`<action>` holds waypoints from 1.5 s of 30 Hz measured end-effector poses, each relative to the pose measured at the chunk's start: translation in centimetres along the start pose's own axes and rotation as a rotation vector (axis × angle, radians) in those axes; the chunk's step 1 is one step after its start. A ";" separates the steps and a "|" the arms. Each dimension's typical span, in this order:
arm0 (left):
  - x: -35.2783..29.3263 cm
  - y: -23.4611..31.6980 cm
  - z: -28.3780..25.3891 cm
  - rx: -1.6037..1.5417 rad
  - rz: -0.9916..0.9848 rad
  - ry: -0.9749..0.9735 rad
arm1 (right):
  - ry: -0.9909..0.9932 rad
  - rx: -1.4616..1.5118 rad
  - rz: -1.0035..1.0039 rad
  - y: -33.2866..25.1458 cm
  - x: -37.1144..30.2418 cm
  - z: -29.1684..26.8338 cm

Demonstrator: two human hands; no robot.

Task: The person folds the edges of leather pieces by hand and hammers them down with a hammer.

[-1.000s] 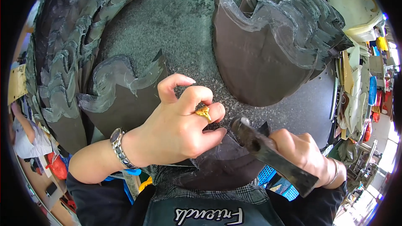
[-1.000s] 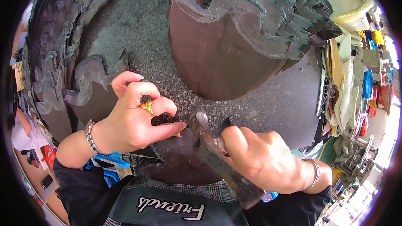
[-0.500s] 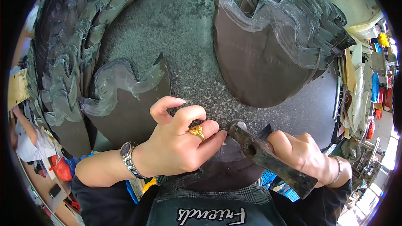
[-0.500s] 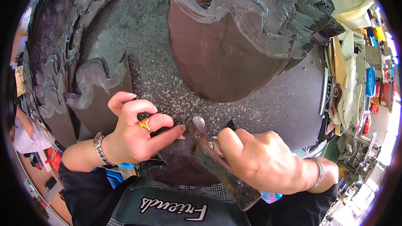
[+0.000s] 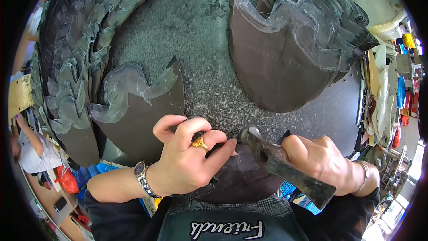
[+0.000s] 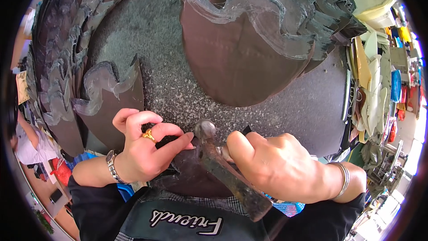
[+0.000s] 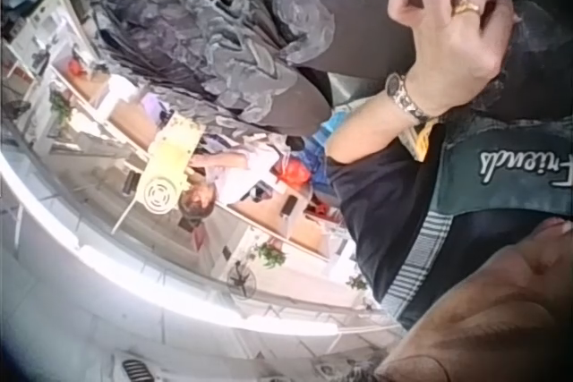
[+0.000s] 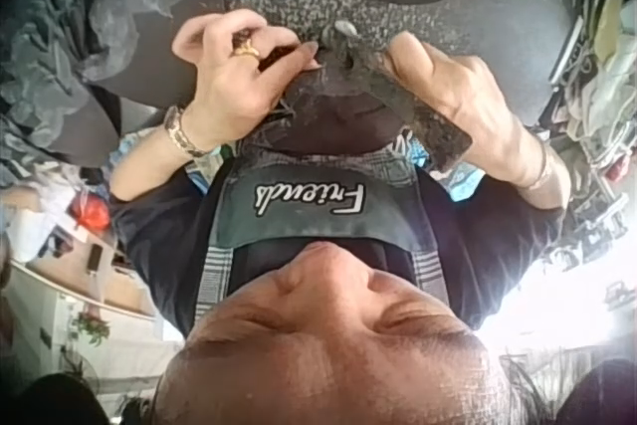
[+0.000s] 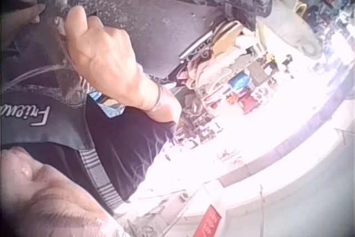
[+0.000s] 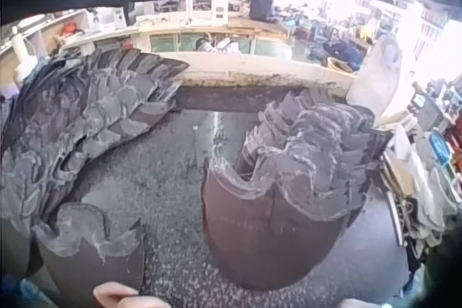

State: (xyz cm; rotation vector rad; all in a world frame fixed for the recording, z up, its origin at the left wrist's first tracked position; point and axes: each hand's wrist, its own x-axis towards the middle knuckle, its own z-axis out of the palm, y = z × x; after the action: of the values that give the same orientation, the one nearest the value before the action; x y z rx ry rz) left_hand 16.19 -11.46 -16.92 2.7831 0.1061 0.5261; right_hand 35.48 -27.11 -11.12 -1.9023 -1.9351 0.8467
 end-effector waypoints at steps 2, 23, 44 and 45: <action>-0.1 0.1 0.0 0.035 0.010 0.015 | 0.029 -0.024 0.000 -0.1 0.1 0.5; -2.0 0.6 -0.6 0.026 -0.101 0.014 | 0.014 -0.088 -0.061 -0.6 1.5 0.3; 0.0 -1.2 -0.7 -0.086 -0.147 0.031 | -0.099 0.090 0.156 -1.9 0.8 -1.3; -0.2 -1.3 -0.9 -0.167 -0.240 0.012 | -0.056 0.131 0.186 -1.4 0.7 -0.6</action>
State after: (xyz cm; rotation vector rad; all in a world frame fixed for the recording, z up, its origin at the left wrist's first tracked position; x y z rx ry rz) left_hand 15.65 -9.98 -16.65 2.5589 0.3756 0.4677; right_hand 34.64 -26.24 -9.89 -2.0211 -1.7063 1.0628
